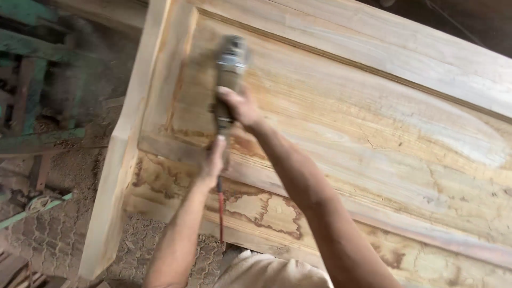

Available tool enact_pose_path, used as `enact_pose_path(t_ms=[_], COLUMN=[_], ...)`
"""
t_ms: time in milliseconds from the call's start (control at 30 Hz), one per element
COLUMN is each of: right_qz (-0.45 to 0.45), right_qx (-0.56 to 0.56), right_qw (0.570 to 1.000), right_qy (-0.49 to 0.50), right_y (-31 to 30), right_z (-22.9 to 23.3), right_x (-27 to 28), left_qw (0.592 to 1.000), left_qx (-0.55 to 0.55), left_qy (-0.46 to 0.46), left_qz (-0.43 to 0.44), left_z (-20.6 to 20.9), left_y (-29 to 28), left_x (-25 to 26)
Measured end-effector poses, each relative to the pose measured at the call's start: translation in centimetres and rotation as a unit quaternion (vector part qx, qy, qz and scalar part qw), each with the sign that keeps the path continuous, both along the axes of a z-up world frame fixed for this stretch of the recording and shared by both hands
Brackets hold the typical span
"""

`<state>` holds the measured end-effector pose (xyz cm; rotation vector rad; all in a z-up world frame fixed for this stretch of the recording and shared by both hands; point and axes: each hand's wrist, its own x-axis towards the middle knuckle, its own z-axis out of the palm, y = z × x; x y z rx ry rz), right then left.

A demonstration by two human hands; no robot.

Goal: Using a power sander to smooth the surface of a large wooden door or panel in a workshop.

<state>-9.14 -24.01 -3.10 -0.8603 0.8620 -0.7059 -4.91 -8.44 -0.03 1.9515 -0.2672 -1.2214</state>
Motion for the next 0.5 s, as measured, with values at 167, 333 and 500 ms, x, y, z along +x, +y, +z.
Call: enact_pose_path(t_ms=[167, 333, 500], right_qz=[0.061, 0.030, -0.042], right_qx=[0.054, 0.055, 0.048], right_qw=[0.987, 0.991, 0.995], right_qy=[0.137, 0.121, 0.081], right_y=[-0.6, -0.1, 0.1], right_z=[-0.6, 1.9, 1.3], right_x=[6.6, -0.3, -11.6], left_qw=[0.996, 0.996, 0.993], left_qx=[-0.040, -0.053, -0.057], left_qy=[0.047, 0.072, 0.084], left_qz=[0.062, 0.011, -0.056], left_z=[0.3, 0.1, 0.8], left_y=[0.2, 0.8, 0.3], left_x=[4.6, 0.4, -8.4])
